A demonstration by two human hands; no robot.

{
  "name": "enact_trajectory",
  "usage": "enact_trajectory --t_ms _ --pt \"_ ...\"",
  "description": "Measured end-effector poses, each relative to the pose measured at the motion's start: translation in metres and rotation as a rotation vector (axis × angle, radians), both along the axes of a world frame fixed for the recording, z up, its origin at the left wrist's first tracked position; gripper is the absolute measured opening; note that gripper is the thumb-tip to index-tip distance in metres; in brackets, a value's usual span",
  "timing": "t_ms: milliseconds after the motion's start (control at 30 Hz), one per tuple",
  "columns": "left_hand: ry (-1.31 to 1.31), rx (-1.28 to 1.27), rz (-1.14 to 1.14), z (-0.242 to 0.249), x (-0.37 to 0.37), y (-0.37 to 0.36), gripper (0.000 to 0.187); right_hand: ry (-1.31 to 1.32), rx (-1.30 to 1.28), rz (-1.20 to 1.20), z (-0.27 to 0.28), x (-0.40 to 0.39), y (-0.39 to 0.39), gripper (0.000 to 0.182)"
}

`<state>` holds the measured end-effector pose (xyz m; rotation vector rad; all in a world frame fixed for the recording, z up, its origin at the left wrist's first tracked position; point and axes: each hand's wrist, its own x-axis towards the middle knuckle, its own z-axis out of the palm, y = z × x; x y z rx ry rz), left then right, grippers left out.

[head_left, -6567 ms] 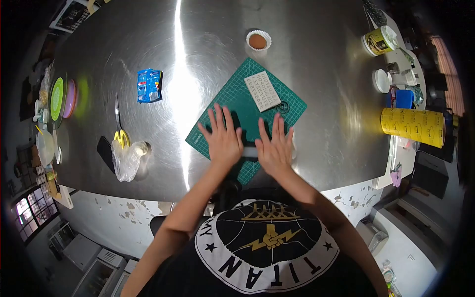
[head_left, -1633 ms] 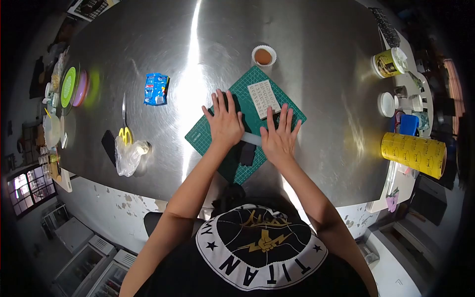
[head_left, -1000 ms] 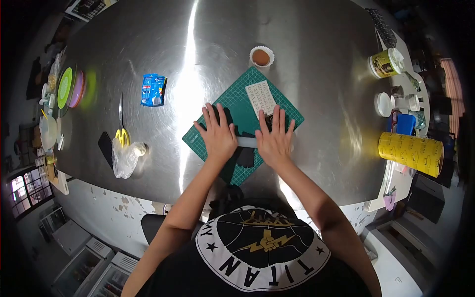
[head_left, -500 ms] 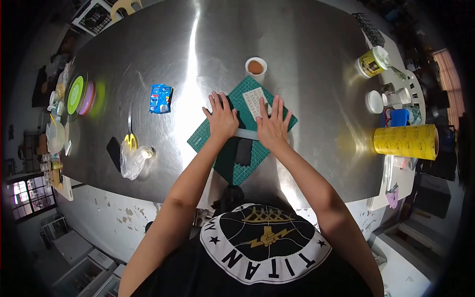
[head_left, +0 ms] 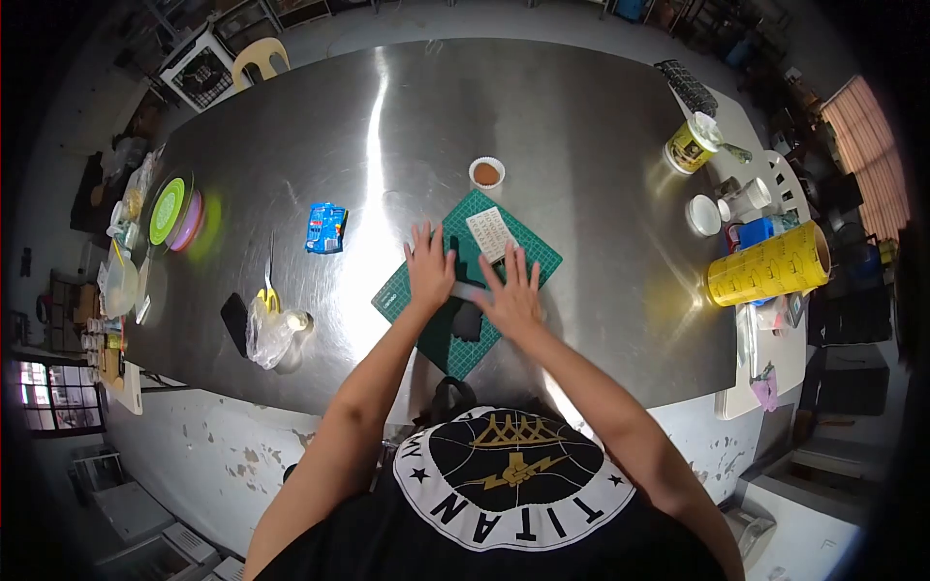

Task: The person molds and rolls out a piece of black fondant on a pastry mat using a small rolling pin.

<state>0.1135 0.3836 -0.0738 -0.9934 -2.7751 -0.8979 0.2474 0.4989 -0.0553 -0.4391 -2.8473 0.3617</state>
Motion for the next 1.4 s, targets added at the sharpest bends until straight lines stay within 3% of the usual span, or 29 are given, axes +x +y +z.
enact_trajectory --t_ms 100,200,267,300,367,400,467,600,700,767,833,867,900,933,1033,1167,1233,1267,1333,1400 --pt "-0.087 0.397 0.083 -0.016 0.029 -0.035 0.043 -0.025 -0.08 0.165 -0.008 0.032 -0.015 0.049" --pt "-0.219 0.363 0.177 -0.016 0.068 -0.058 0.041 -0.08 -0.101 0.084 -0.017 0.06 -0.013 0.044" --pt "-0.206 0.277 0.112 -0.015 0.084 -0.057 0.042 -0.004 -0.104 -0.013 -0.01 0.074 -0.007 0.035" --pt "-0.181 0.216 0.086 -0.012 0.085 -0.053 0.051 -0.004 -0.101 -0.009 -0.003 0.078 -0.001 0.035" --pt "-0.169 0.152 0.083 -0.007 0.088 -0.042 0.055 0.065 -0.374 -0.288 0.009 0.087 0.008 0.036" --pt "-0.152 0.084 0.072 0.003 0.088 -0.034 0.059 0.063 -0.373 -0.287 0.009 0.087 0.017 0.036" --pt "-0.197 0.051 0.083 0.013 0.085 -0.025 0.069 0.077 -0.446 -0.576 0.007 0.083 0.038 0.039" --pt "-0.385 0.09 0.105 0.017 0.073 -0.014 0.072 0.088 -0.345 -0.656 -0.014 0.085 0.067 0.044" --pt "-0.556 0.108 0.059 0.015 0.06 -0.018 0.066 0.003 -0.193 -0.627 -0.009 0.087 0.062 0.044" --pt "-0.607 0.059 -0.018 0.002 0.053 -0.024 0.059 0.154 -0.022 -0.483 0.002 0.082 0.047 0.041" --pt "-0.92 0.264 -0.029 -0.019 0.049 -0.027 0.045 0.278 -0.177 -0.165 0.002 0.073 0.034 0.038" --pt "-0.922 0.261 -0.033 -0.022 0.05 -0.028 0.045 0.297 -0.39 -0.068 0.001 0.067 0.023 0.039" --pt "-1.127 0.454 -0.035 -0.014 0.053 -0.028 0.042 0.315 -0.602 0.031 0.002 0.06 0.011 0.04" --pt "-1.327 0.651 -0.034 -0.005 0.056 -0.029 0.04 0.316 -0.602 0.028 0.002 0.053 0.003 0.04" --pt "-1.392 0.799 -0.007 0.022 0.065 -0.032 0.037 0.375 -0.669 0.215 0.003 0.037 -0.006 0.041" --pt "-1.378 0.87 -0.052 0.025 0.067 -0.039 0.04 0.225 -0.768 0.211 0.007 0.028 -0.002 0.036" --pt "-1.143 0.735 -0.093 0.026 0.068 -0.039 0.034 0.149 -0.817 0.21 0.008 0.028 0.0 0.034" --pt "-1.147 0.735 -0.09 0.027 0.067 -0.04 0.034 0.118 -0.85 0.185 0.008 0.028 0.0 0.033" --pt "-0.619 0.467 -0.307 0.027 0.063 -0.042 0.024 0.084 -0.882 0.159 0.001 0.03 0.001 0.032" --pt "-0.741 0.446 -0.286 0.024 0.058 -0.043 0.021 0.032 -1.087 0.147 -0.005 0.029 0.001 0.029"
